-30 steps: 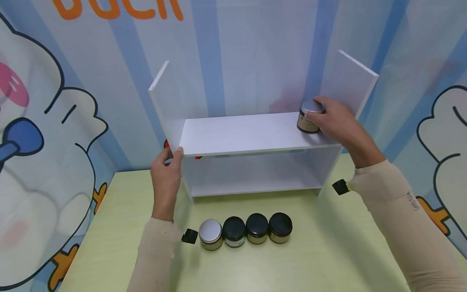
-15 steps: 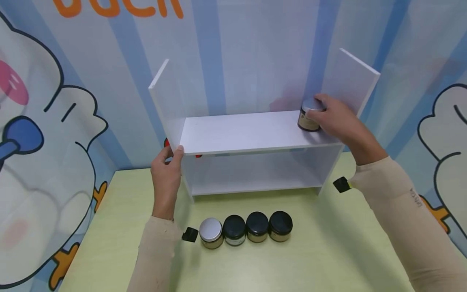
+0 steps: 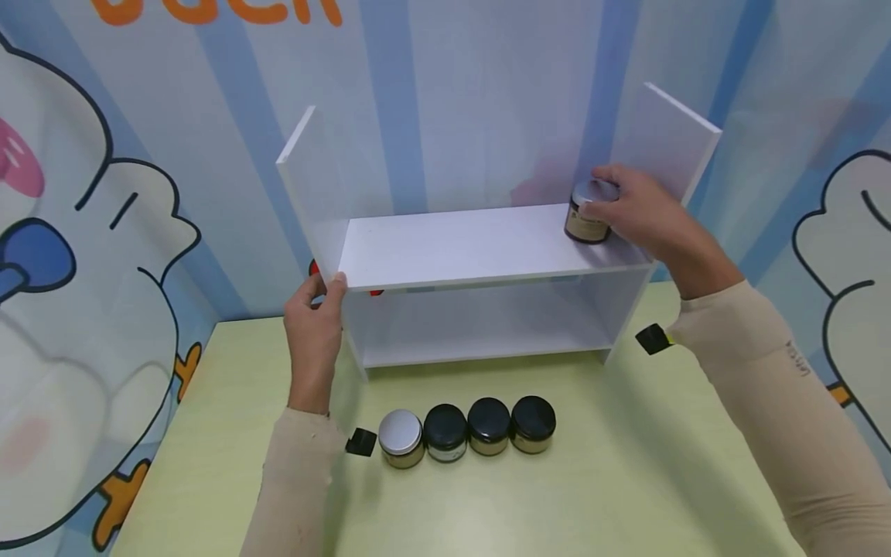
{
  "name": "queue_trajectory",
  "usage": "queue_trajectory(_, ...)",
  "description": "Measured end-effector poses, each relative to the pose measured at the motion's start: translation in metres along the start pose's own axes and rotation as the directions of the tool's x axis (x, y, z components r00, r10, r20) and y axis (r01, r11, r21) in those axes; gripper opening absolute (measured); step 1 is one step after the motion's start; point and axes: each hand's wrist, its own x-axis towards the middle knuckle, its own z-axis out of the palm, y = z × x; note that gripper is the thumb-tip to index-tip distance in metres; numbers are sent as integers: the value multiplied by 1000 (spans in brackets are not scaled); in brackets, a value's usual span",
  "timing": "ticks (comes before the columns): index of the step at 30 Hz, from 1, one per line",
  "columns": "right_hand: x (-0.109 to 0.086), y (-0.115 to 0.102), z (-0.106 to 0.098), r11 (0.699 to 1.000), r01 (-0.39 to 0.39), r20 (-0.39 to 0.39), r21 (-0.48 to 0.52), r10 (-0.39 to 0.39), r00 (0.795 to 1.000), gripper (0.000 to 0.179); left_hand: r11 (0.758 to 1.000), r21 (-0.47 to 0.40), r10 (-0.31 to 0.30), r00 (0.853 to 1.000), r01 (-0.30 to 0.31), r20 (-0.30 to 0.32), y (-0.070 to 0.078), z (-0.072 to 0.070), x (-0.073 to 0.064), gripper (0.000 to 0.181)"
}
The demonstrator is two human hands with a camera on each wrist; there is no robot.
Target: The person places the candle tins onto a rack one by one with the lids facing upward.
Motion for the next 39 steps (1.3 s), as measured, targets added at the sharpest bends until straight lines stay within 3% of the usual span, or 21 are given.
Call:
queue_trajectory(14, 5, -1, 3, 999, 38, 3, 23, -38, 999, 71, 1000, 6, -10, 1000, 10, -6, -2, -1, 2, 50)
queue_trajectory(39, 6, 3, 3, 999, 34, 17, 16, -34, 999, 69, 1000, -3, -11, 1000, 11, -2, -1, 2, 0, 52)
